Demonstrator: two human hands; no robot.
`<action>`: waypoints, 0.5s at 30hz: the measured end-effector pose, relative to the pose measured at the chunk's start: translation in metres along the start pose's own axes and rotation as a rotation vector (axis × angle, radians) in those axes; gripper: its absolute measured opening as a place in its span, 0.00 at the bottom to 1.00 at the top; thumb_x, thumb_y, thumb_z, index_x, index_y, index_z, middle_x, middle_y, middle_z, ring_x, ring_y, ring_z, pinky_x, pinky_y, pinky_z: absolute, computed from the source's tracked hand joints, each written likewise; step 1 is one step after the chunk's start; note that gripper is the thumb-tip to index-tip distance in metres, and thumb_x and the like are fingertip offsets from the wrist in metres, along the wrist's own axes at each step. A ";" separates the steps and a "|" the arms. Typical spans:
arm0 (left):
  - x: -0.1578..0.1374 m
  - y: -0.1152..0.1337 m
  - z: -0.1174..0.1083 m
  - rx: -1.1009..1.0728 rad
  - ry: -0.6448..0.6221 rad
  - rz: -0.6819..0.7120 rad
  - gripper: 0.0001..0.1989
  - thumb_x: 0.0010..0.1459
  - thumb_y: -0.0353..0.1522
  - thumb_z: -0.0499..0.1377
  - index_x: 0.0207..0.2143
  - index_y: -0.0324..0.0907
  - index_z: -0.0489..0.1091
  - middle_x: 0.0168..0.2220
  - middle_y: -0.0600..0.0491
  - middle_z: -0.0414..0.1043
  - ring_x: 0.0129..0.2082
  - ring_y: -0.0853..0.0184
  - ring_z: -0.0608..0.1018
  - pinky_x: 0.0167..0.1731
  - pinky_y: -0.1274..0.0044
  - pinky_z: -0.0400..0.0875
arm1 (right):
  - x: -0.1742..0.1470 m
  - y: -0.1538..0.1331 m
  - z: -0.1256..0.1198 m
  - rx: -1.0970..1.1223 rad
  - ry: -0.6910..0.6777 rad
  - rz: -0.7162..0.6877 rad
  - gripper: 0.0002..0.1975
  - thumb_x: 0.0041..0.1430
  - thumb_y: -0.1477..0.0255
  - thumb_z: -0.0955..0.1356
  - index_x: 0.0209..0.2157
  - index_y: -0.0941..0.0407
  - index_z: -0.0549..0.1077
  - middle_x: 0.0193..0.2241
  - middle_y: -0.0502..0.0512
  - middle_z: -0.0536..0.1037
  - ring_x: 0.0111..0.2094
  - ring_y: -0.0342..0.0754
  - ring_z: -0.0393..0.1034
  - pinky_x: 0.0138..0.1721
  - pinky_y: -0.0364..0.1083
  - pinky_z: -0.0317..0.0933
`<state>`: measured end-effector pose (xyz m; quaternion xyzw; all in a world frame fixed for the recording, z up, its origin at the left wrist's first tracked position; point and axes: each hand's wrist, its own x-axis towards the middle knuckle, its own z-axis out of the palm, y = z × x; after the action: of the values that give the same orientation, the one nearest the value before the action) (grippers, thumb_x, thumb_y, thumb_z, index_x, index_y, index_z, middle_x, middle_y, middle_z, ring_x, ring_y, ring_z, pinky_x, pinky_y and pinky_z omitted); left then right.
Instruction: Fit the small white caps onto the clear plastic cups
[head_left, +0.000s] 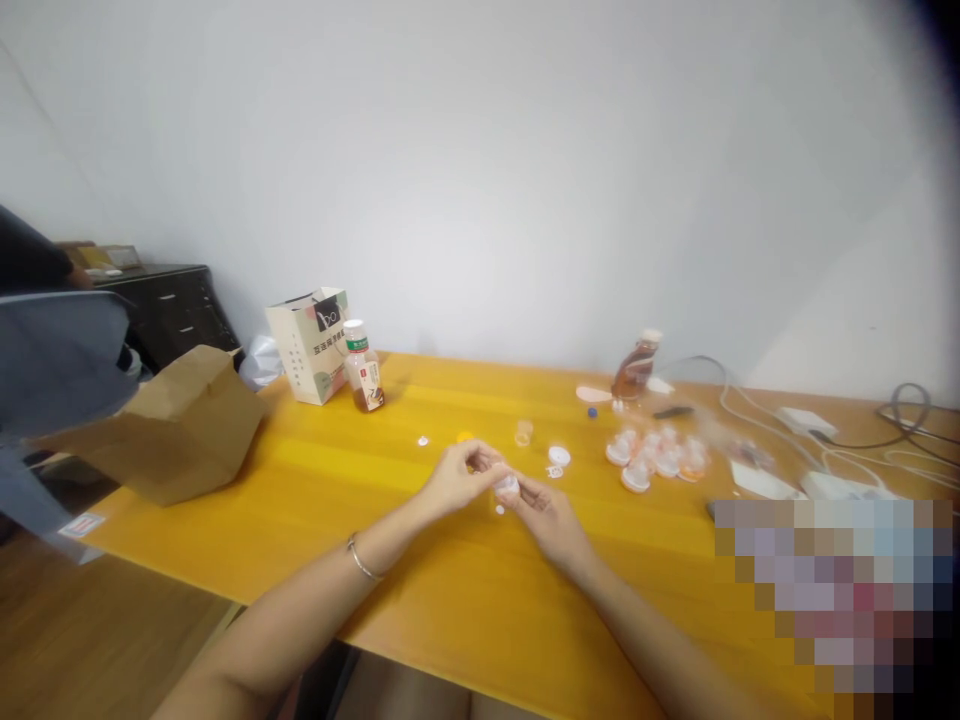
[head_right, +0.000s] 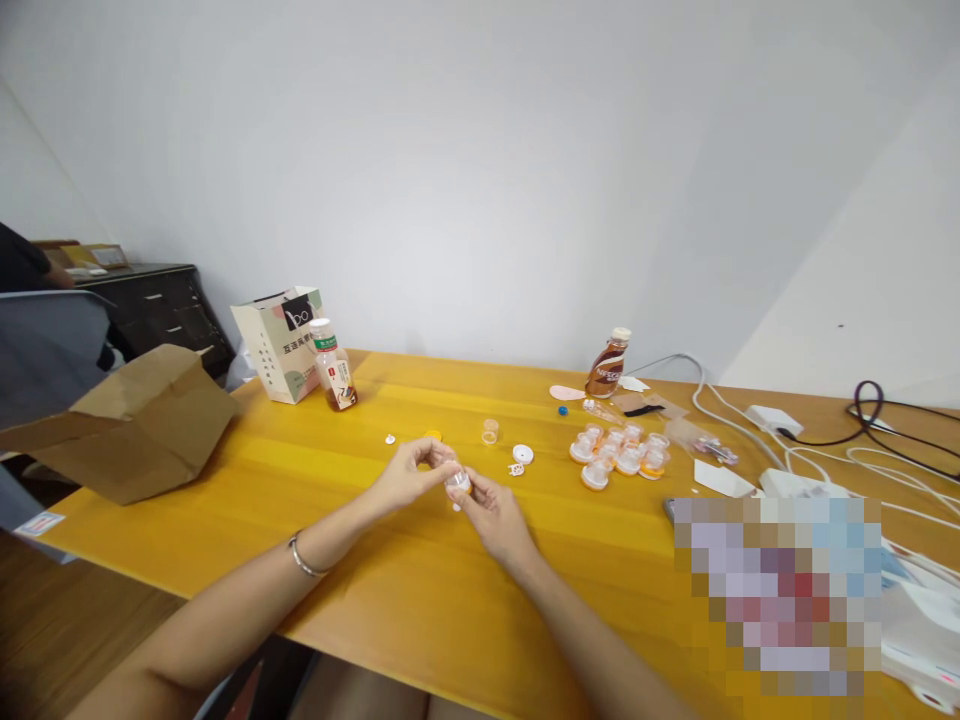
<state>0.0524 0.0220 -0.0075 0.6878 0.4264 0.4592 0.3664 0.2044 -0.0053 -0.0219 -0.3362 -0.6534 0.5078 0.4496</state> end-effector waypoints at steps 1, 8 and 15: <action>-0.001 0.001 0.001 -0.001 0.016 -0.009 0.12 0.45 0.37 0.60 0.28 0.35 0.68 0.25 0.53 0.70 0.25 0.73 0.70 0.29 0.80 0.64 | 0.000 0.001 0.000 -0.023 0.007 -0.018 0.17 0.50 0.63 0.66 0.42 0.53 0.70 0.40 0.53 0.74 0.43 0.53 0.66 0.48 0.53 0.56; -0.006 0.009 0.009 -0.076 0.074 -0.062 0.14 0.42 0.37 0.62 0.27 0.36 0.64 0.24 0.55 0.67 0.24 0.74 0.68 0.28 0.81 0.63 | -0.001 0.001 0.000 -0.064 0.025 -0.027 0.19 0.50 0.65 0.66 0.45 0.53 0.69 0.44 0.53 0.73 0.45 0.52 0.65 0.50 0.53 0.55; -0.007 0.009 0.007 -0.110 0.042 -0.011 0.10 0.45 0.34 0.61 0.30 0.37 0.67 0.28 0.52 0.69 0.29 0.72 0.70 0.33 0.79 0.64 | 0.000 -0.008 -0.001 0.071 0.014 0.007 0.18 0.46 0.63 0.68 0.41 0.52 0.72 0.39 0.52 0.75 0.43 0.53 0.67 0.49 0.53 0.56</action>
<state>0.0595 0.0113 -0.0040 0.6545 0.4118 0.4942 0.3974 0.2053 -0.0068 -0.0144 -0.3257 -0.6307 0.5298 0.4641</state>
